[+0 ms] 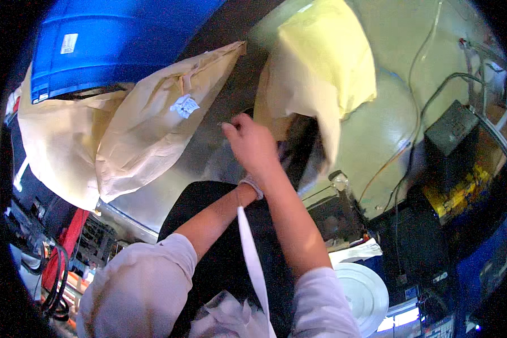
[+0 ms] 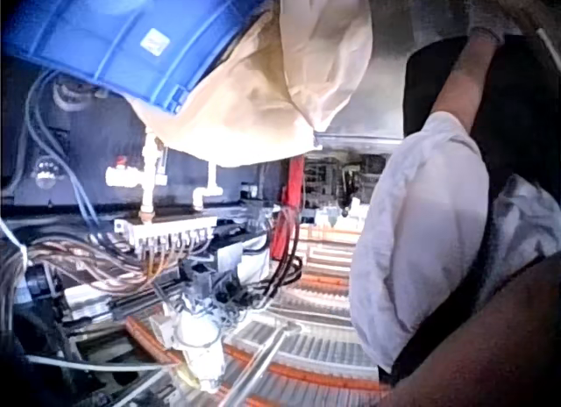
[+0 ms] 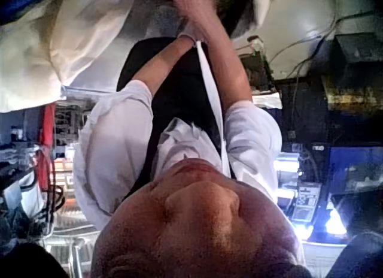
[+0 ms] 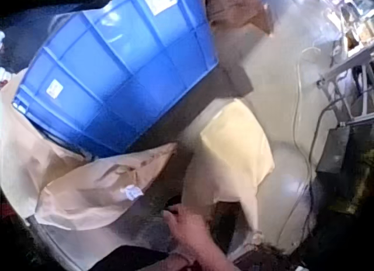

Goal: The person pours blue plastic fasteners from a gray bin into a yellow cloth bag, then picks up scattered fasteners from the floor and places them into the bag. The person also moves a brown paper bag and a blue bin to clear the workspace.

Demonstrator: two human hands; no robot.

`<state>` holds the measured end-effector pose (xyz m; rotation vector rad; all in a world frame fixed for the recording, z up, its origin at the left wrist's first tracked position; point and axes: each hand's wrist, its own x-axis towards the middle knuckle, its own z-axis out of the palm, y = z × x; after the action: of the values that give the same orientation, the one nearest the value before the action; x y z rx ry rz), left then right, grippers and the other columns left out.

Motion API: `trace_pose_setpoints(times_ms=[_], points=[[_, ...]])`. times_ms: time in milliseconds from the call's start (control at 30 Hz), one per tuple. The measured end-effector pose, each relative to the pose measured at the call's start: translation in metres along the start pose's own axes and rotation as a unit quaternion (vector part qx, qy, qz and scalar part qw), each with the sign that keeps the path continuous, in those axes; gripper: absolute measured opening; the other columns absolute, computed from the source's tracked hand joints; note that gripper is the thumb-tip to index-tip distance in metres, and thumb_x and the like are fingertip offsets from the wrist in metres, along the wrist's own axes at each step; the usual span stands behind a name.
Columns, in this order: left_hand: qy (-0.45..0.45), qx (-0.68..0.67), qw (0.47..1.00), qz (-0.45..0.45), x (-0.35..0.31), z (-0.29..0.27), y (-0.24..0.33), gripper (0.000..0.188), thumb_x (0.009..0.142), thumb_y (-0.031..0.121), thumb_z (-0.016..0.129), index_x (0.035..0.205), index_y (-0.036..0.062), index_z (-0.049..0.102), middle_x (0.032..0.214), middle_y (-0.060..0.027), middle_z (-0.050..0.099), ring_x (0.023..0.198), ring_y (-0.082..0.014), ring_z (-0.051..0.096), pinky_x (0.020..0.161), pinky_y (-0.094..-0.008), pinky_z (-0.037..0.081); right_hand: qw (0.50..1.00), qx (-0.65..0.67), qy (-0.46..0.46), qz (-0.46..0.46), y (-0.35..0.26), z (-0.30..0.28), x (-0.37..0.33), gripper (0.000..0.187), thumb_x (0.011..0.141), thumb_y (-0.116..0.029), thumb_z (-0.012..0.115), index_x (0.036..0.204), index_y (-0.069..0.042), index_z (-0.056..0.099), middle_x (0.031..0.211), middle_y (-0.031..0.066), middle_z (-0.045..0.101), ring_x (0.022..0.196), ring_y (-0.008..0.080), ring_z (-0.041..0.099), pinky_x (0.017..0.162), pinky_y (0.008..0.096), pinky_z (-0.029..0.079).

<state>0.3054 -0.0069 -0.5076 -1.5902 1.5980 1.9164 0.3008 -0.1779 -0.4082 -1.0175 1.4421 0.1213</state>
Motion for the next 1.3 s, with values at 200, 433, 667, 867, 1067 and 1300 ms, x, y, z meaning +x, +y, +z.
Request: trace_pose_setpoints(times_ms=[200,433,667,867,1067,1300], points=[[0.034,-0.099,0.992,-0.072,-0.003,0.030,-0.014,0.071,0.078,0.038,0.054,0.135,0.0085,0.022,0.135,-0.0202,0.028,0.125,-0.0339,0.027,0.102,-0.0461,0.022,0.986,0.082,-0.018,0.146,0.163,0.164,0.232,0.031,0.089,-0.021,0.049,0.112,-0.001,0.046,0.078,0.0145,0.059,0.061,0.0257,0.060,0.055,0.0348,0.050],[0.081,-0.192,0.974,-0.094,-0.009,0.047,0.004,0.061,0.078,0.029,0.054,0.130,0.0073,0.030,0.128,-0.0197,0.036,0.119,-0.0333,0.035,0.098,-0.0432,0.028,0.970,-0.192,0.149,0.016,0.172,0.173,0.326,0.045,0.083,-0.026,0.056,0.116,0.002,0.043,0.088,0.0211,0.061,0.079,0.0324,0.062,0.067,0.0429,0.049],[0.121,-0.204,0.966,-0.099,-0.012,0.063,0.009,0.052,0.077,0.020,0.055,0.124,0.0061,0.039,0.122,-0.0192,0.044,0.113,-0.0327,0.042,0.094,-0.0402,0.034,0.982,-0.002,0.175,0.065,0.157,0.129,0.255,0.035,0.076,-0.028,0.062,0.098,-0.001,0.058,0.084,0.0182,0.063,0.076,0.0340,0.061,0.071,0.0433,0.048],[0.239,-0.226,0.935,-0.134,-0.010,0.043,-0.030,0.045,0.076,0.012,0.055,0.120,0.0051,0.047,0.116,-0.0188,0.052,0.108,-0.0322,0.049,0.091,-0.0377,0.039,0.973,0.138,0.089,-0.160,0.049,0.047,0.004,0.019,0.076,-0.020,0.061,0.086,-0.005,0.055,0.070,0.0139,0.061,0.062,0.0325,0.061,0.056,0.0385,0.049],[0.319,-0.166,0.932,-0.051,-0.022,-0.027,0.037,0.046,0.073,0.006,0.056,0.118,0.0023,0.050,0.114,-0.0197,0.055,0.107,-0.0334,0.052,0.091,-0.0375,0.041,0.921,-0.309,0.231,-0.061,0.142,-0.063,-0.063,0.023,0.077,-0.019,0.060,0.094,-0.005,0.053,0.078,0.0156,0.060,0.071,0.0313,0.060,0.063,0.0418,0.049],[0.306,-0.192,0.929,0.082,-0.052,-0.063,0.084,0.052,0.076,0.019,0.065,0.118,-0.0033,0.046,0.111,-0.0170,0.057,0.102,-0.0248,0.054,0.090,-0.0317,0.041,0.847,-0.312,0.238,-0.359,0.114,-0.136,-0.161,0.032,0.072,-0.010,0.054,0.104,-0.003,0.053,0.111,0.0212,0.054,0.114,0.0314,0.048,0.092,0.0453,0.040]])
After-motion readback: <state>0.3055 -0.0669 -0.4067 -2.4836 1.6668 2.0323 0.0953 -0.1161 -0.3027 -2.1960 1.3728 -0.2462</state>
